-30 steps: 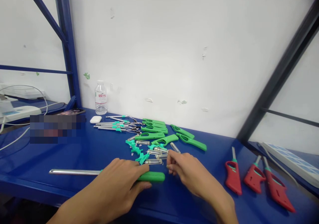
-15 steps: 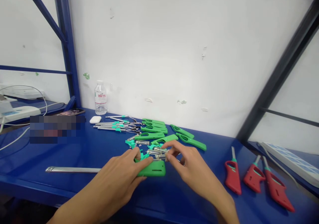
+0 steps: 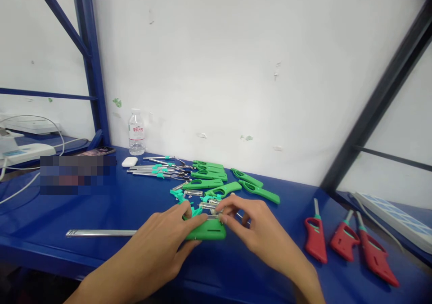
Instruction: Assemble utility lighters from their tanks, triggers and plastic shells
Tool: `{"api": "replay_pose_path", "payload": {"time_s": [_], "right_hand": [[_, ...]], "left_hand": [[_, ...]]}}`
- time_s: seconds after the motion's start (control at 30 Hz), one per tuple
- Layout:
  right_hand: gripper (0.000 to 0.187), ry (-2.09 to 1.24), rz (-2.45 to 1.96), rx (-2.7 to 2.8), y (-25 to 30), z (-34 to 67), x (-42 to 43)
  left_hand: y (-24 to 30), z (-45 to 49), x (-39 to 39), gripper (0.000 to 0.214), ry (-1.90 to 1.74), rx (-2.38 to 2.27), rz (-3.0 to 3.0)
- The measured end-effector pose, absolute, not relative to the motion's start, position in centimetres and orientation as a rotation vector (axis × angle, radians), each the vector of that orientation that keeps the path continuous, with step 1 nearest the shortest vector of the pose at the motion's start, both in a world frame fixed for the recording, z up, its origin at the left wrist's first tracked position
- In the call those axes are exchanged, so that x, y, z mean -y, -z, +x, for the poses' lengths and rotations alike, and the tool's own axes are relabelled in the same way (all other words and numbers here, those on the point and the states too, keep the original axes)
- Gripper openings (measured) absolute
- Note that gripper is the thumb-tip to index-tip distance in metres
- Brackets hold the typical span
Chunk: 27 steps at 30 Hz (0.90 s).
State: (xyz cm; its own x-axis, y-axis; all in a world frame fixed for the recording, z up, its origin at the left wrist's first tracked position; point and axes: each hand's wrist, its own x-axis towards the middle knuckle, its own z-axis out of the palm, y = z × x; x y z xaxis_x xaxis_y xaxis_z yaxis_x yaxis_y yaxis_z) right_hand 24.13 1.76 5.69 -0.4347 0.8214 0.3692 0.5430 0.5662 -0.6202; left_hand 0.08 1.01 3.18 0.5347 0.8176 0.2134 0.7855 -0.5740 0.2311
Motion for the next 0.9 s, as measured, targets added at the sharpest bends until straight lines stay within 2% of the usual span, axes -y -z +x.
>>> {"api": "replay_pose_path", "payload": {"time_s": [0.33,0.9], "right_hand": [[0.012,-0.604,-1.049,2.094,-5.91,24.25,-1.61],[0.012,-0.594,-1.041,2.071,-5.57,24.59,-1.78]], "left_hand": [[-3.36,0.11,-0.67,0.034,-0.471,-1.386,2.641],[-3.11,-0.27,-0.8,0.033,-0.532,-1.367,2.617]]}}
